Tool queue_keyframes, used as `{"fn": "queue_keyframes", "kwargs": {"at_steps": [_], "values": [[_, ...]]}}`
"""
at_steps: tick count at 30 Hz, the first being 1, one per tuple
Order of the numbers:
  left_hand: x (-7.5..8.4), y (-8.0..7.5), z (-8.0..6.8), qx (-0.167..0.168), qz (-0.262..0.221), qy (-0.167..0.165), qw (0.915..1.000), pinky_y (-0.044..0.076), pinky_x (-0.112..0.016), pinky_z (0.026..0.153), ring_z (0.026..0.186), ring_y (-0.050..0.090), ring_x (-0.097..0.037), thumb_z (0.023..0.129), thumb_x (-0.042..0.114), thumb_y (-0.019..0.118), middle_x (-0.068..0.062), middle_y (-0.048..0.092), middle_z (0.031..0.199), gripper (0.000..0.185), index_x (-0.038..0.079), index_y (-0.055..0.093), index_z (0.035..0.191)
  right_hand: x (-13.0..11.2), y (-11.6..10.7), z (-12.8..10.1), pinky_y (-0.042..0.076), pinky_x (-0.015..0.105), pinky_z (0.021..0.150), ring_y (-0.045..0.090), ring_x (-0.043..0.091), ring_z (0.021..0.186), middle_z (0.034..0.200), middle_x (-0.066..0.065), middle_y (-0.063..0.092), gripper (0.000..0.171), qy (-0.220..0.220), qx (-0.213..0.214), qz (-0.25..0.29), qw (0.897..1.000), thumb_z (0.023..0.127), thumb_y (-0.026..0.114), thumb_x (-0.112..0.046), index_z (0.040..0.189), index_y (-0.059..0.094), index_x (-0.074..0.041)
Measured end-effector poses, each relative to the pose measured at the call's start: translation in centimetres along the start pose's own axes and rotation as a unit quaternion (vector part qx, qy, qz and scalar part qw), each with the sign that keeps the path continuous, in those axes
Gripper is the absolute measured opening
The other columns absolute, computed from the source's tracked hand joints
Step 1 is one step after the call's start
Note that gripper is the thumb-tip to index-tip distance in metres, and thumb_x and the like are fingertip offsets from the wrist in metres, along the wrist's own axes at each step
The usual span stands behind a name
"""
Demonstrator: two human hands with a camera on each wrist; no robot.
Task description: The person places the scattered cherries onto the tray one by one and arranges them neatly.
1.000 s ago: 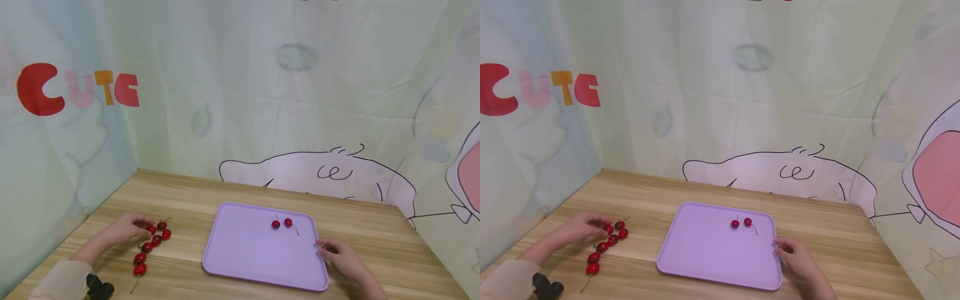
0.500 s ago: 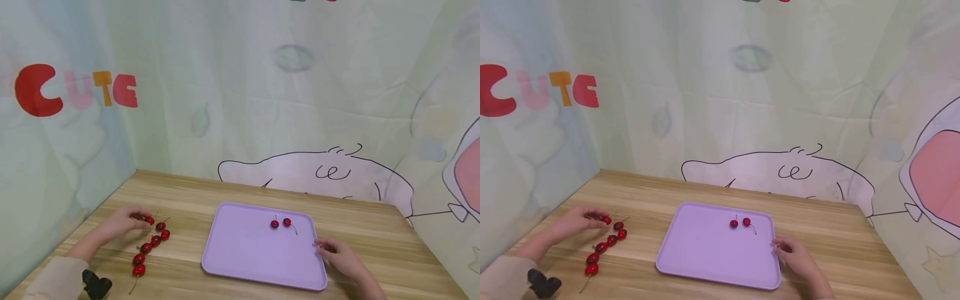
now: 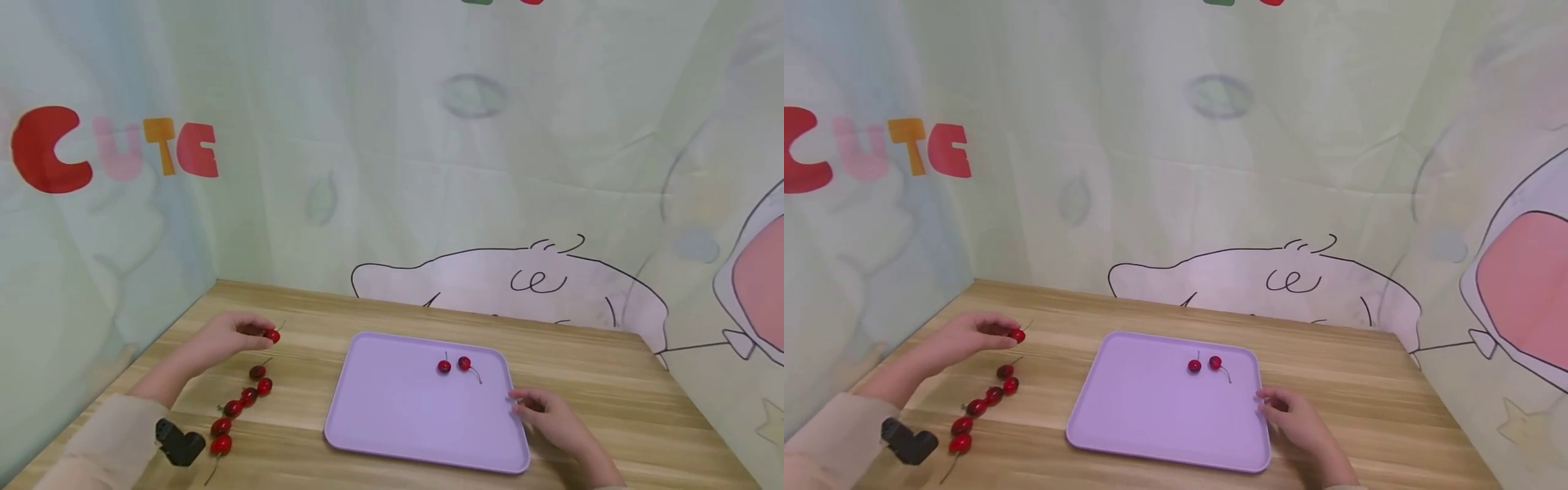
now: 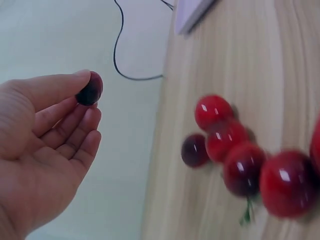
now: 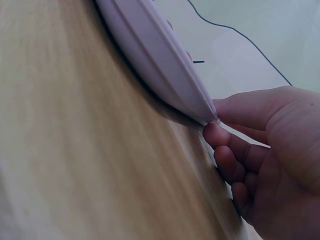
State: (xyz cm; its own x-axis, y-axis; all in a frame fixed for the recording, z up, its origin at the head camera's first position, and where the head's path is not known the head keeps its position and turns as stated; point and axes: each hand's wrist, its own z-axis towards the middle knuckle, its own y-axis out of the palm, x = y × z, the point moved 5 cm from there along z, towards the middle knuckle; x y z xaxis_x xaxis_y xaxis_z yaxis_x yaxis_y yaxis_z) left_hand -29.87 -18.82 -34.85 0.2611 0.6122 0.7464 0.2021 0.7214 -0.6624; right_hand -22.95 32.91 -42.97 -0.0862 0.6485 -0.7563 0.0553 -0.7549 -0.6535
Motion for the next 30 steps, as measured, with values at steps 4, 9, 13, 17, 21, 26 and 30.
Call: {"fn": "queue_keyframes", "kwargs": {"at_steps": [4, 9, 13, 17, 21, 26, 30], "values": [[1.0, 0.6, 0.7, -0.001, -0.003, 0.006, 1.0, 0.052, -0.037, 0.081, 0.097, 0.061, -0.022, 0.088, 0.023, 0.07, -0.011, 0.068, 0.106, 0.042, -0.005, 0.063, 0.119, 0.1, 0.1, 0.0, 0.046, 0.022, 0.072, 0.054, 0.006, 0.082, 0.096, 0.007, 0.067, 0.032, 0.0, -0.002, 0.007, 1.0, 0.089, 0.068, -0.016, 0.115, 0.065, 0.003], [2.1, 1.3, 1.8, 0.003, -0.006, 0.0, 1.0, 0.051, -0.039, 0.085, 0.1, 0.061, -0.024, 0.087, 0.025, 0.071, -0.01, 0.068, 0.107, 0.043, -0.002, 0.063, 0.12, 0.1, 0.1, 0.0, 0.046, 0.022, 0.072, 0.054, 0.006, 0.082, 0.095, 0.007, 0.067, 0.032, 0.001, 0.002, 0.005, 1.0, 0.088, 0.068, -0.015, 0.114, 0.066, 0.003], [3.2, 2.2, 2.8, 0.002, -0.013, 0.007, 0.9999, 0.052, -0.038, 0.084, 0.097, 0.062, -0.023, 0.087, 0.023, 0.071, -0.01, 0.068, 0.105, 0.041, -0.002, 0.064, 0.119, 0.0, 0.1, 0.0, 0.046, 0.022, 0.073, 0.055, 0.007, 0.083, 0.097, 0.007, 0.067, 0.031, 0.005, 0.003, 0.002, 1.0, 0.088, 0.068, -0.016, 0.114, 0.066, 0.002], [4.1, 3.2, 3.7, -0.007, -0.024, 0.018, 0.9995, 0.052, -0.037, 0.082, 0.094, 0.062, -0.021, 0.087, 0.019, 0.07, -0.009, 0.068, 0.102, 0.036, -0.002, 0.065, 0.116, 0.0, 0.1, -0.1, 0.046, 0.022, 0.074, 0.055, 0.009, 0.084, 0.099, 0.007, 0.067, 0.031, 0.009, 0.003, -0.002, 1.0, 0.089, 0.068, -0.016, 0.114, 0.066, 0.001], [5.1, 4.2, 4.7, -0.017, -0.04, 0.026, 0.9987, 0.052, -0.036, 0.083, 0.094, 0.062, -0.02, 0.088, 0.016, 0.069, -0.009, 0.068, 0.102, 0.032, -0.001, 0.065, 0.115, 0.1, 0.1, -0.1, 0.046, 0.022, 0.073, 0.054, 0.009, 0.084, 0.097, 0.005, 0.067, 0.031, 0.014, 0.006, -0.003, 1.0, 0.089, 0.068, -0.017, 0.115, 0.066, 0.001], [6.5, 5.6, 5.9, -0.028, -0.05, 0.027, 0.998, 0.052, -0.034, 0.082, 0.092, 0.062, -0.019, 0.087, 0.013, 0.069, -0.01, 0.068, 0.101, 0.03, -0.001, 0.065, 0.113, 0.1, 0.1, 0.0, 0.045, 0.022, 0.072, 0.053, 0.008, 0.082, 0.094, 0.005, 0.065, 0.031, 0.013, 0.005, 0.005, 1.0, 0.089, 0.068, -0.016, 0.115, 0.066, 0.001], [7.5, 6.7, 6.9, -0.037, -0.058, 0.033, 0.9971, 0.053, -0.035, 0.082, 0.09, 0.062, -0.018, 0.086, 0.01, 0.069, -0.009, 0.069, 0.099, 0.028, -0.001, 0.066, 0.111, 0.0, 0.1, 0.0, 0.045, 0.022, 0.071, 0.052, 0.008, 0.081, 0.094, 0.006, 0.065, 0.032, 0.009, 0.002, 0.004, 1.0, 0.089, 0.068, -0.016, 0.115, 0.066, 0.002]]}}
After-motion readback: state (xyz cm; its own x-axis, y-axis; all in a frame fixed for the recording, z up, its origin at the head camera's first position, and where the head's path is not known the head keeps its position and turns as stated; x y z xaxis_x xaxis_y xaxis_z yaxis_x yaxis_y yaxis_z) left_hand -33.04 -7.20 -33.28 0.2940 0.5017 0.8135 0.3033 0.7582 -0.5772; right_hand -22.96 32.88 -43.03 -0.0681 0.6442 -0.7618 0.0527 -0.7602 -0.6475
